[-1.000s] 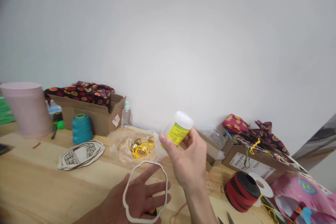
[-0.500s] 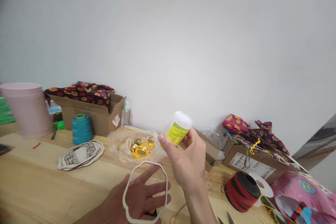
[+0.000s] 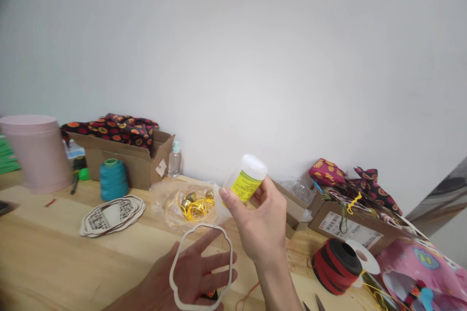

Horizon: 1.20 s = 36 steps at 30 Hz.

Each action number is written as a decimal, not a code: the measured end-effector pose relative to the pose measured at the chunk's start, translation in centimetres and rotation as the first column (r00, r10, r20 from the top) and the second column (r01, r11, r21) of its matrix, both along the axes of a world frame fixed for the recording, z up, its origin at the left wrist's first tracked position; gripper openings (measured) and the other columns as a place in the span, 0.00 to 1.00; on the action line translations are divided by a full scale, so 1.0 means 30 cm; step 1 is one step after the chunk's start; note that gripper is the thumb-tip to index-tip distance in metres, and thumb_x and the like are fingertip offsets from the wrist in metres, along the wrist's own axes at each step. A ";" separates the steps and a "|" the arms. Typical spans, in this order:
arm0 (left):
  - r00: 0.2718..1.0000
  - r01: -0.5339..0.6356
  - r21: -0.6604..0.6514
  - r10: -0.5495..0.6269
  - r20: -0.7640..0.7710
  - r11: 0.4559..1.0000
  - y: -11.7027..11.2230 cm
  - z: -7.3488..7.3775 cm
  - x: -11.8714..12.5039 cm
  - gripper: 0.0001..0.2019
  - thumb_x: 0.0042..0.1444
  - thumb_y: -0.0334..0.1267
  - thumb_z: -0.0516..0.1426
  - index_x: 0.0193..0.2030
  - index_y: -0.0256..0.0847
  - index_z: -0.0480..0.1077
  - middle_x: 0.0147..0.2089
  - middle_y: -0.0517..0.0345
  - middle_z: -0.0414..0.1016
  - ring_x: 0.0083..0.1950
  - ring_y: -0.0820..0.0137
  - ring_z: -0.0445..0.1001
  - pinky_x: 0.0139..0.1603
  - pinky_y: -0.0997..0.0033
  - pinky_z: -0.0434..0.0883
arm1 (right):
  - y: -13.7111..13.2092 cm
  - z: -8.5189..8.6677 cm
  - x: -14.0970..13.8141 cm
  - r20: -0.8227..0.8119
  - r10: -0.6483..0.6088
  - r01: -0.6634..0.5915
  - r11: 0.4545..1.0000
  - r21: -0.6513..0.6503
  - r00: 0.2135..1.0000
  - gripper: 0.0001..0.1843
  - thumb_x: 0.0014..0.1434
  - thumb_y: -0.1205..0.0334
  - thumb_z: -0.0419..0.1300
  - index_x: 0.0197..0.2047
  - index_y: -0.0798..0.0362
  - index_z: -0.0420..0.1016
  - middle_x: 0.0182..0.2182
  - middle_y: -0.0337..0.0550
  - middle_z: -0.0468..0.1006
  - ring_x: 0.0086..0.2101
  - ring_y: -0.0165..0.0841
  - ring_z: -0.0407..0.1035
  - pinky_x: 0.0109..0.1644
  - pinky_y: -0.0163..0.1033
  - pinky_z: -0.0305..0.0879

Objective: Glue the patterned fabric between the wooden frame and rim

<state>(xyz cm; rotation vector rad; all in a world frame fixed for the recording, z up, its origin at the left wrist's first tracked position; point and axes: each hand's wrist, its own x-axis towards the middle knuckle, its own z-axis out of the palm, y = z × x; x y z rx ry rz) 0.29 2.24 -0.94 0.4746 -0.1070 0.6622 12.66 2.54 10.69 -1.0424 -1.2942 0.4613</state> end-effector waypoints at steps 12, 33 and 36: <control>1.000 -0.006 -0.011 0.006 -0.001 1.000 0.002 -0.003 0.000 0.27 0.45 0.49 0.59 0.53 0.47 0.64 0.51 0.44 0.70 0.52 0.56 0.68 0.41 0.62 0.63 | -0.001 -0.003 -0.006 -0.009 0.000 0.000 1.000 0.001 1.000 0.11 0.41 0.62 0.66 0.30 0.54 0.72 0.25 0.37 0.78 0.26 0.30 0.72 0.28 0.32 0.68; 0.999 -0.025 -0.020 0.024 -0.025 0.999 -0.003 0.001 -0.010 0.24 0.47 0.48 0.58 0.53 0.47 0.64 0.52 0.45 0.70 0.53 0.57 0.67 0.44 0.56 0.64 | -0.005 0.004 -0.001 0.106 -0.022 0.024 1.000 -0.016 0.994 0.10 0.43 0.62 0.65 0.29 0.54 0.71 0.26 0.39 0.78 0.27 0.33 0.72 0.29 0.36 0.68; 0.999 -0.031 -0.016 0.031 -0.008 0.999 0.002 -0.003 -0.010 0.26 0.46 0.47 0.59 0.53 0.46 0.64 0.53 0.44 0.70 0.53 0.57 0.67 0.45 0.56 0.64 | -0.006 0.007 0.002 0.120 -0.035 0.039 0.999 -0.025 0.992 0.10 0.42 0.62 0.65 0.30 0.54 0.71 0.26 0.39 0.78 0.27 0.33 0.72 0.28 0.35 0.67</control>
